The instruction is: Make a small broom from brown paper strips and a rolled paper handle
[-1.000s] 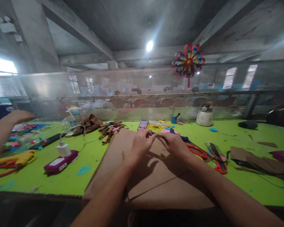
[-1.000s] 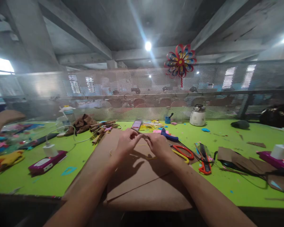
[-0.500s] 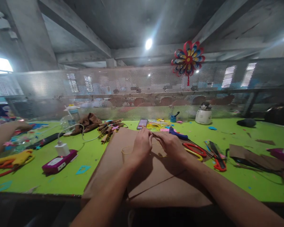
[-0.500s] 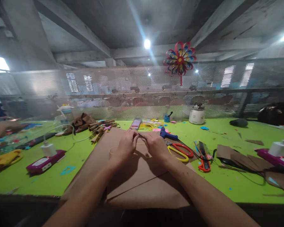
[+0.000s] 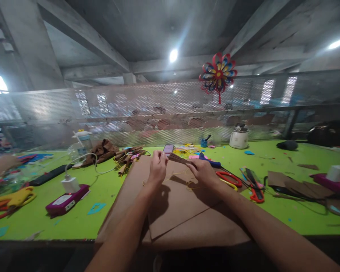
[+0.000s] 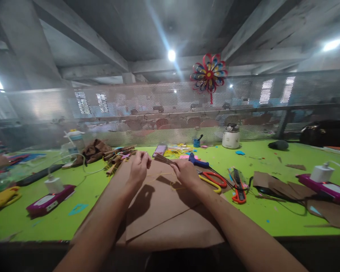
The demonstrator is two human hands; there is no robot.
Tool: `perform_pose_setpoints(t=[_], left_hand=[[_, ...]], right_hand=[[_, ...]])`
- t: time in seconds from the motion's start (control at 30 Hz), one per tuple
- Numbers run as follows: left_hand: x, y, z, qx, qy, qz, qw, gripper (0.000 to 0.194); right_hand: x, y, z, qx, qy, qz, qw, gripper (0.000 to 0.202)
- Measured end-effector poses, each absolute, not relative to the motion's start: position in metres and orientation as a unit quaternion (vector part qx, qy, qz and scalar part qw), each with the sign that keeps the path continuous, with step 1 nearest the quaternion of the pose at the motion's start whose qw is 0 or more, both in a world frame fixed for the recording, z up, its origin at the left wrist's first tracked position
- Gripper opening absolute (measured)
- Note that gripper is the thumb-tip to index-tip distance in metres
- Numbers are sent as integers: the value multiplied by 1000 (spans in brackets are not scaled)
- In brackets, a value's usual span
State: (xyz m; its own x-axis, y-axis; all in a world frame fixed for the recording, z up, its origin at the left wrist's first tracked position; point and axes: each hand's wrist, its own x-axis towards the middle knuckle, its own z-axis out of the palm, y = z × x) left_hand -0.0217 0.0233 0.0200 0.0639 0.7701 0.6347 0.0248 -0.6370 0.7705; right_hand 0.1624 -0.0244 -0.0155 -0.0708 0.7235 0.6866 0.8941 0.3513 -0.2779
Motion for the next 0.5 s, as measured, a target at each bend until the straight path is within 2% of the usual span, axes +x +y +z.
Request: perform_pose_setpoints(t=[0.17, 0.5], left_hand=[[-15, 16, 15, 731, 251, 534, 344, 29], [-16, 8, 11, 801, 280, 452, 273, 39]], right_hand=[[170, -18, -16, -560, -710, -94, 417, 21], [174, -14, -15, -546, -694, -58, 466, 23]])
